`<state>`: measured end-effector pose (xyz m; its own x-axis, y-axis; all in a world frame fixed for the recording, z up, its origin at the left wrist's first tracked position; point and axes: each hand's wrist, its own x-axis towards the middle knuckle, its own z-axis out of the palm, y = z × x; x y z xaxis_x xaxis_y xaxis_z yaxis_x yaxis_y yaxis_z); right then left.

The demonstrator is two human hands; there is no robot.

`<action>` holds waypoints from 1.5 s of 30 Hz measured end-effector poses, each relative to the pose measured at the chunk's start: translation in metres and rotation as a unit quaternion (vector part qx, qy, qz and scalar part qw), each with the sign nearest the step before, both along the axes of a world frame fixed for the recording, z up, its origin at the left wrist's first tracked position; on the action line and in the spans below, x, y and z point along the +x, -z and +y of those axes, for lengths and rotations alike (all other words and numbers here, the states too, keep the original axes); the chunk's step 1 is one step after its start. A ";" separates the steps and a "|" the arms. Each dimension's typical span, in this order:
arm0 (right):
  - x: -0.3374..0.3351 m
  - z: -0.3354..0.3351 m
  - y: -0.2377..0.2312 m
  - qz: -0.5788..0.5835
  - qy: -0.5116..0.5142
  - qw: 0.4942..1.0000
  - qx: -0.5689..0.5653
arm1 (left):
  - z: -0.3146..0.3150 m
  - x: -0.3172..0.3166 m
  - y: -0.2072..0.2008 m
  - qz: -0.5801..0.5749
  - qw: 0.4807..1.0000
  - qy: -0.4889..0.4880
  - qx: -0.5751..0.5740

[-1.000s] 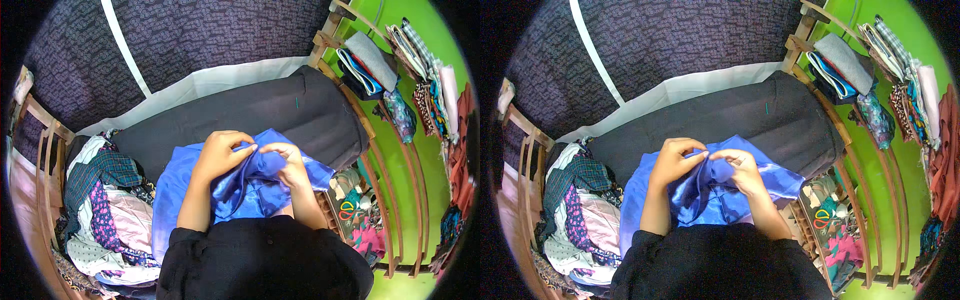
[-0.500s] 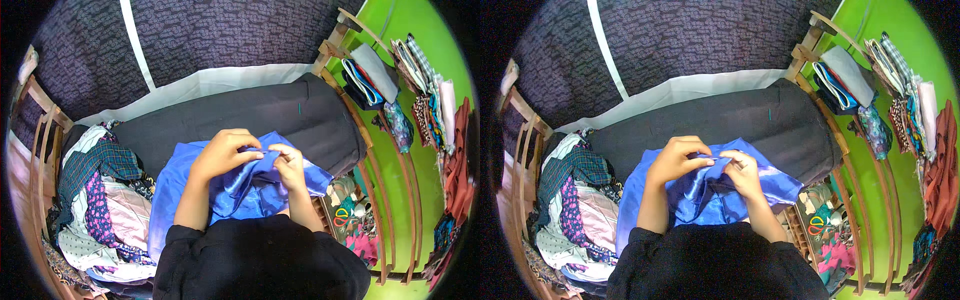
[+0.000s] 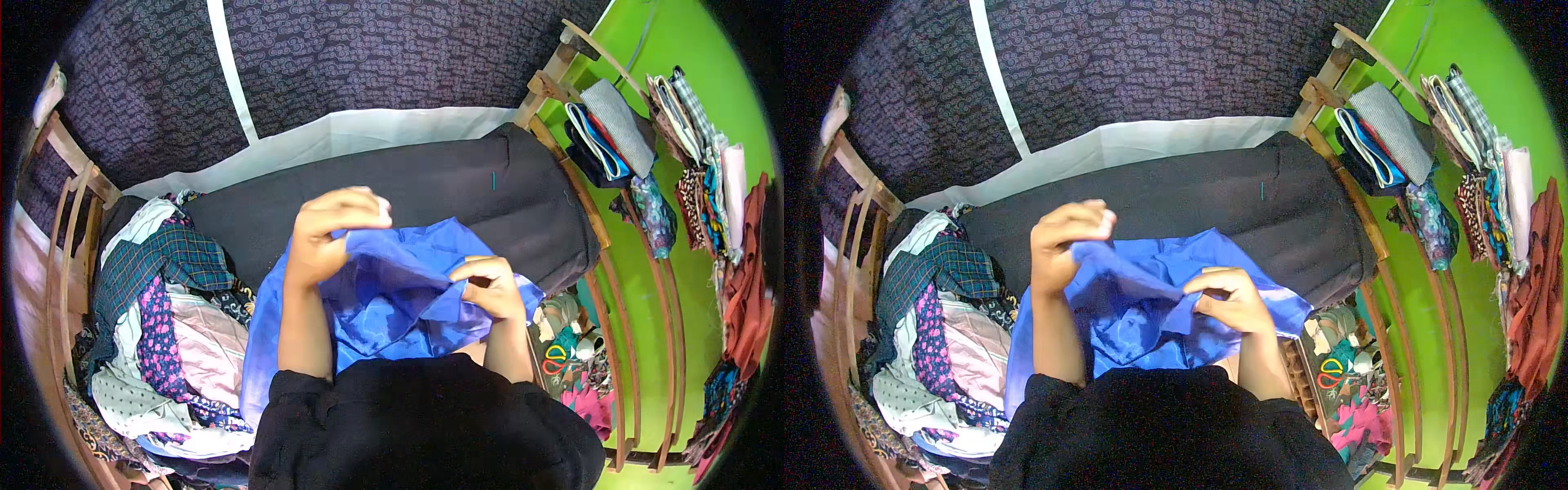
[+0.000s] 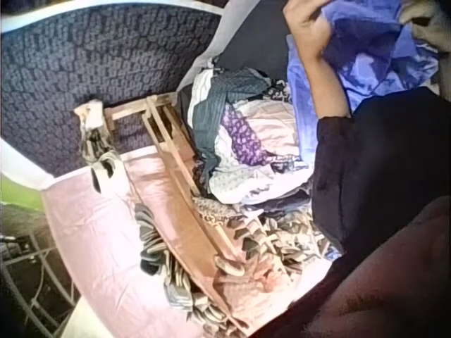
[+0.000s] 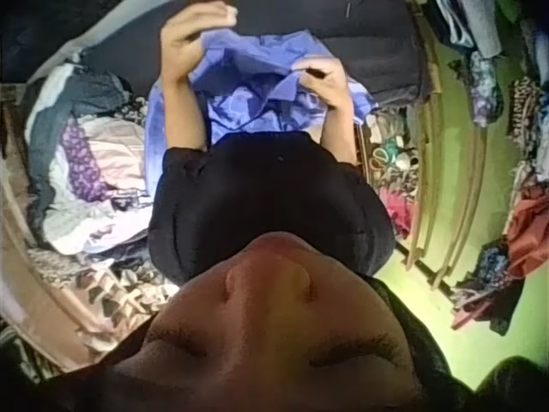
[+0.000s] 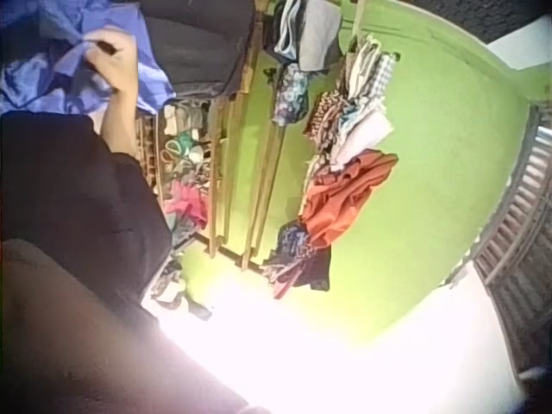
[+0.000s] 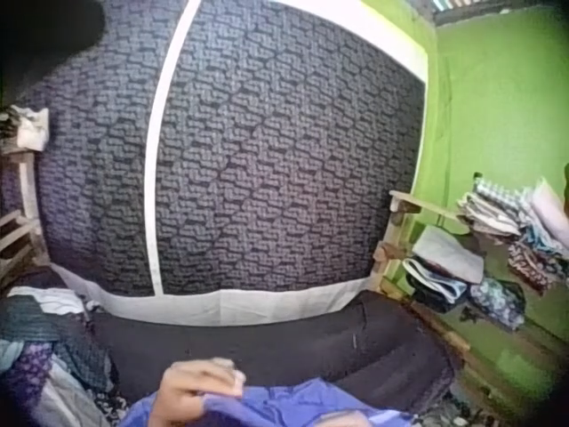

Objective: The person is folding different pieces of clothing on a flat surface and putting them aside.

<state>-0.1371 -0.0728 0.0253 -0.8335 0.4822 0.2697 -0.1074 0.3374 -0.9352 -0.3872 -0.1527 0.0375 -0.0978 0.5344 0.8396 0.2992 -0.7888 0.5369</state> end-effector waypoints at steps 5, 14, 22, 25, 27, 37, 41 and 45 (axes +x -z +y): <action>0.001 0.015 -0.019 0.037 0.235 0.933 0.271 | 0.003 0.020 -0.003 -0.057 0.991 0.107 -0.057; -0.037 -0.011 -0.003 0.192 0.067 0.960 -0.195 | 0.018 0.053 0.005 0.008 0.987 0.110 -0.120; -0.027 -0.004 -0.014 0.130 0.022 0.971 -0.199 | 0.016 0.051 -0.003 0.005 0.994 0.091 -0.053; -0.032 -0.004 -0.017 0.116 0.039 0.965 -0.232 | 0.016 0.051 -0.004 0.020 0.992 0.116 -0.040; -0.031 -0.002 -0.017 0.111 0.039 0.969 -0.219 | 0.018 0.050 -0.002 0.025 0.990 0.130 -0.039; -0.033 0.003 -0.012 0.077 0.024 0.978 -0.194 | 0.018 0.051 0.005 0.030 0.995 0.085 -0.046; -0.049 0.000 -0.006 0.170 0.177 0.962 -0.118 | 0.020 0.054 0.008 0.046 0.996 -0.016 -0.074; -0.038 -0.005 0.013 0.349 0.179 0.919 -0.034 | 0.029 0.052 0.008 0.028 0.995 -0.064 -0.075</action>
<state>-0.1755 -0.0778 0.0126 -0.2542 0.7276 0.6371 -0.5825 0.4107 -0.7014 -0.3351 -0.1235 0.0292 -0.1292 0.6400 0.7575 0.4242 -0.6548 0.6255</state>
